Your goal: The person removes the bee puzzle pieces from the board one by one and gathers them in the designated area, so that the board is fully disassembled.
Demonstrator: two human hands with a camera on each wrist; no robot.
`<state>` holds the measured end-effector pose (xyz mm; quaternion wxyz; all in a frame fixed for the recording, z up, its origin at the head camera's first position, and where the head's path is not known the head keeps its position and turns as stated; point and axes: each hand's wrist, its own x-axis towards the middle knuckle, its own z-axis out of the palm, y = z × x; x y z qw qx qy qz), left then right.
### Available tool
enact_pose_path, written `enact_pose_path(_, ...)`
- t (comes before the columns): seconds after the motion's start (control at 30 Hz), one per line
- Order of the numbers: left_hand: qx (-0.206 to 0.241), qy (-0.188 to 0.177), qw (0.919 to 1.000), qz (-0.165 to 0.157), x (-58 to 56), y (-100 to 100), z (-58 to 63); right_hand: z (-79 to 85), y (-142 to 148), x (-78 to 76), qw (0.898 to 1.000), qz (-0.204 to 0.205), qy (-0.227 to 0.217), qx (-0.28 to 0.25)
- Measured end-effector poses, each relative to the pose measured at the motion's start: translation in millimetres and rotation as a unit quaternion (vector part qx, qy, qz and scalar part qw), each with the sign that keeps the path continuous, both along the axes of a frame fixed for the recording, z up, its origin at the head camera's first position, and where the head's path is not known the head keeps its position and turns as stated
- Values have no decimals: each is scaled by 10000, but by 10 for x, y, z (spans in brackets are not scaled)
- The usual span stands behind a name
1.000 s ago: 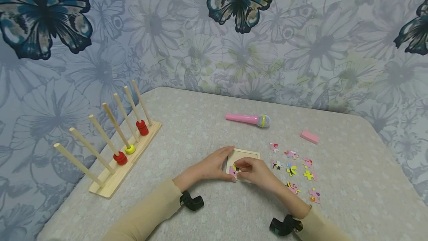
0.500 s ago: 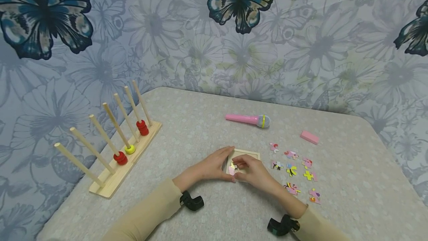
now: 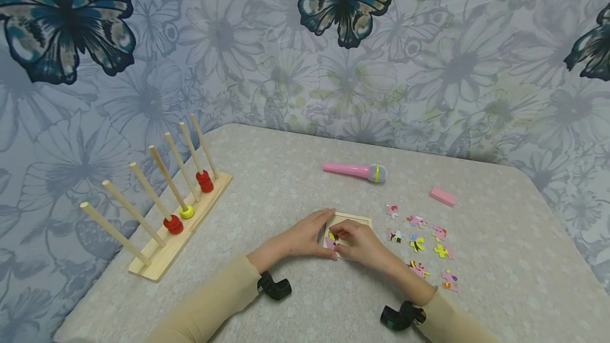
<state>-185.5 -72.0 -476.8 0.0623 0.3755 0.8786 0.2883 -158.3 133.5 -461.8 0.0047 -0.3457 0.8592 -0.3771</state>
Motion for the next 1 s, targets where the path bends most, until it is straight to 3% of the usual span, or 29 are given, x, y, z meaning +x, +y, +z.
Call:
enact_pose_path(0.23,-15,23,10000,-30,1,8,20,20,12,-38,9995,316,52,32)
enact_pose_path(0.43,-39,-54,10000,9,0,10,15,30,27,-42,9984,269,347,355)
enact_pose_path(0.57,-40,-27,10000,-17,5,34,14,109,144,22,9978,35,445,491)
enact_pose_path(0.73,-68,25,10000,-61,5,63,14,215,496,210,9973,-527,315,410)
enact_pose_path(0.87,-128,62,9999,-21,-10,59,5,190,774,378,9923,-985,569,482)
enact_pose_path(1.0,-180,74,9998,44,-27,47,-7,139,948,496,9883,-1146,786,631)
